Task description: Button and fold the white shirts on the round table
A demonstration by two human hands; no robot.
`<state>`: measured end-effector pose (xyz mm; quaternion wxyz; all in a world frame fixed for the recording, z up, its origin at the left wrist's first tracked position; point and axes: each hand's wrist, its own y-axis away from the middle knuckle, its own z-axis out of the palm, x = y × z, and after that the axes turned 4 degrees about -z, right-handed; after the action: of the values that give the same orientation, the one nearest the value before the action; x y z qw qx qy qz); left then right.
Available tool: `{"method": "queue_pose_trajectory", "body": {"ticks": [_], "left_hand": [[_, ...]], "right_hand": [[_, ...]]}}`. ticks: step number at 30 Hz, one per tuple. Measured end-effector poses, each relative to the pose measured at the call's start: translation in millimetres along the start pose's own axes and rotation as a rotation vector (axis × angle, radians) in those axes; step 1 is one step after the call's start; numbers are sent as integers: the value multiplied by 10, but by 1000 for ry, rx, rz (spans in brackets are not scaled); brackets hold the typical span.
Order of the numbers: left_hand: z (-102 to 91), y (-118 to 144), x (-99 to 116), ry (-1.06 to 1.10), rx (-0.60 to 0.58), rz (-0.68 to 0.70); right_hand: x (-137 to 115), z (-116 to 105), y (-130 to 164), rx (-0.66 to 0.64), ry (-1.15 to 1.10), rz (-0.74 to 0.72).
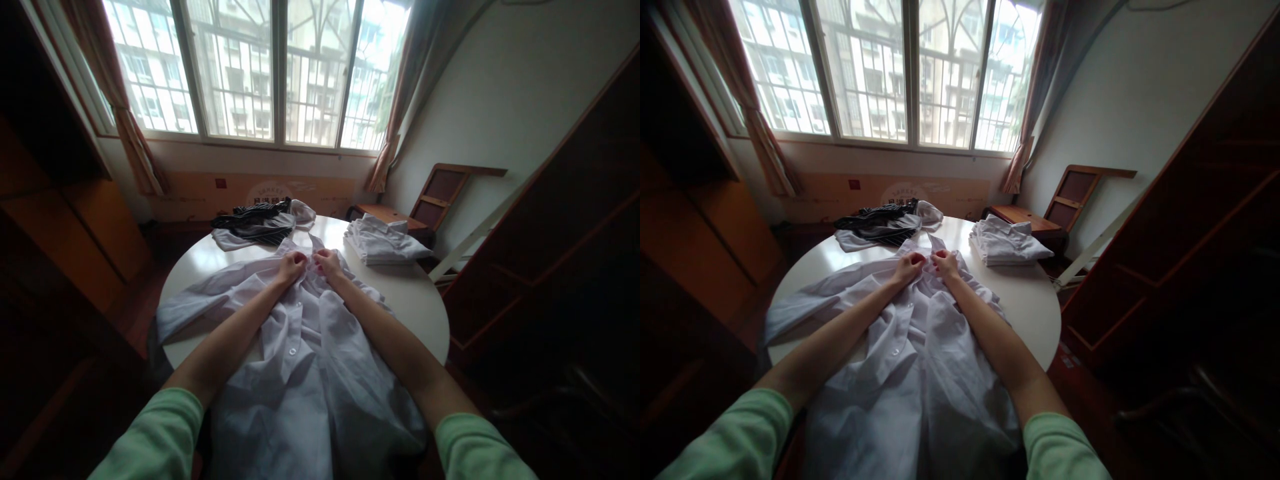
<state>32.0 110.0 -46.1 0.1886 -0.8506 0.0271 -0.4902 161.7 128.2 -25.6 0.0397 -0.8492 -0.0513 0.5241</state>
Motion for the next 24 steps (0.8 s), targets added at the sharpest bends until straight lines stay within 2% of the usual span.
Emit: {"method": "queue_pose_trajectory", "body": {"ticks": [5, 10, 15, 24], "left_hand": [[-2, 19, 40, 78, 20, 33], [-12, -12, 10, 252, 24, -46], [-5, -34, -45, 322, 6, -109], [-37, -8, -67, 460, -33, -188]], "right_hand": [[32, 15, -17, 6, -68, -85], [40, 25, 6, -23, -32, -118], [50, 45, 10, -11, -8, -180], [66, 63, 25, 34, 251, -304]]}}
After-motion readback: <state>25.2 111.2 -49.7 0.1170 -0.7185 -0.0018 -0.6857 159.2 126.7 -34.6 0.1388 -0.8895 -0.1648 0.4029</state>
